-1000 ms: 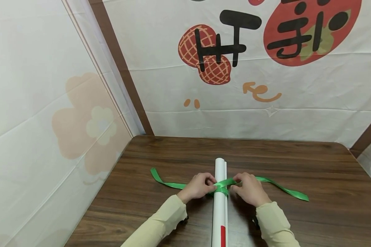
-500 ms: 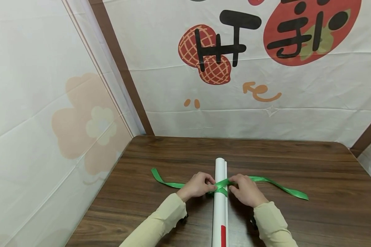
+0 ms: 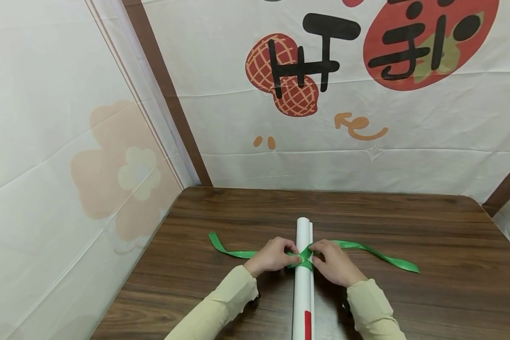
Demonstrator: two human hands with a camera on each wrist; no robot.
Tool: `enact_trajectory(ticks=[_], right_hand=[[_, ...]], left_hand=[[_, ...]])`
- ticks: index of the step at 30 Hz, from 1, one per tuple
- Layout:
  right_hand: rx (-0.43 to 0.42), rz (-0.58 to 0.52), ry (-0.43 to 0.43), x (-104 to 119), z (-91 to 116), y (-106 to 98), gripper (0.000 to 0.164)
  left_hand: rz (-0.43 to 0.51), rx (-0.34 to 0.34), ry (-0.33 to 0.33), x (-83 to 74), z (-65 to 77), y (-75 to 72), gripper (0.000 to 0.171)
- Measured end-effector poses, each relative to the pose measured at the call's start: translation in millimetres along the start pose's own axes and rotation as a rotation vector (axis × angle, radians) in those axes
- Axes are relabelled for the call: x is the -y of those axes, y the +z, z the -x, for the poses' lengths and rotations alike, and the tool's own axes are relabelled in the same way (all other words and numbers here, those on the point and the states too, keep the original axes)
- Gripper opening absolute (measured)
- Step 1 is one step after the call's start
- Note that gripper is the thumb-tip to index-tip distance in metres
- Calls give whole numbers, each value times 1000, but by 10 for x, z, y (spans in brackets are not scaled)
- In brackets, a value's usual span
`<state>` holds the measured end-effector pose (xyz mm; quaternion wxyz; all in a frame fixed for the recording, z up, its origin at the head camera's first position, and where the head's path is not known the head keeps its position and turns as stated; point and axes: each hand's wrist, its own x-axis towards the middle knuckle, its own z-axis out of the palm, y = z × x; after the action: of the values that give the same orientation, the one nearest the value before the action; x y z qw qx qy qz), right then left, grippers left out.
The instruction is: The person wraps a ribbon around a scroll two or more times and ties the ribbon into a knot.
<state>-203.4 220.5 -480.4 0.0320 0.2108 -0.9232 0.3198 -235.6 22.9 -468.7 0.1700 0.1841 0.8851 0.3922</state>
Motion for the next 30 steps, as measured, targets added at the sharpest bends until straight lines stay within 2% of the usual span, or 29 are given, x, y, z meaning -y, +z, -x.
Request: enact_trajectory(ticks=[5,11,21,26,30], right_hand=[[18,-9,-15,9,26,7,26],[53,-36,3,26,44,19,29],[51,-95,8,35,41,50,14],[72,-148,-16,26,42,46,5],[92,-172,-32,-6,29,43,11]], left_hand=[[-1,7,24,-9,-13,14,7],[-30,-5,91,-28,-23,3,5],[-98,-40,168,-37,-46,22,6],[-90,-51,191,-42,-46,40,7],[-60,-35,184,-31,-45,48,8]])
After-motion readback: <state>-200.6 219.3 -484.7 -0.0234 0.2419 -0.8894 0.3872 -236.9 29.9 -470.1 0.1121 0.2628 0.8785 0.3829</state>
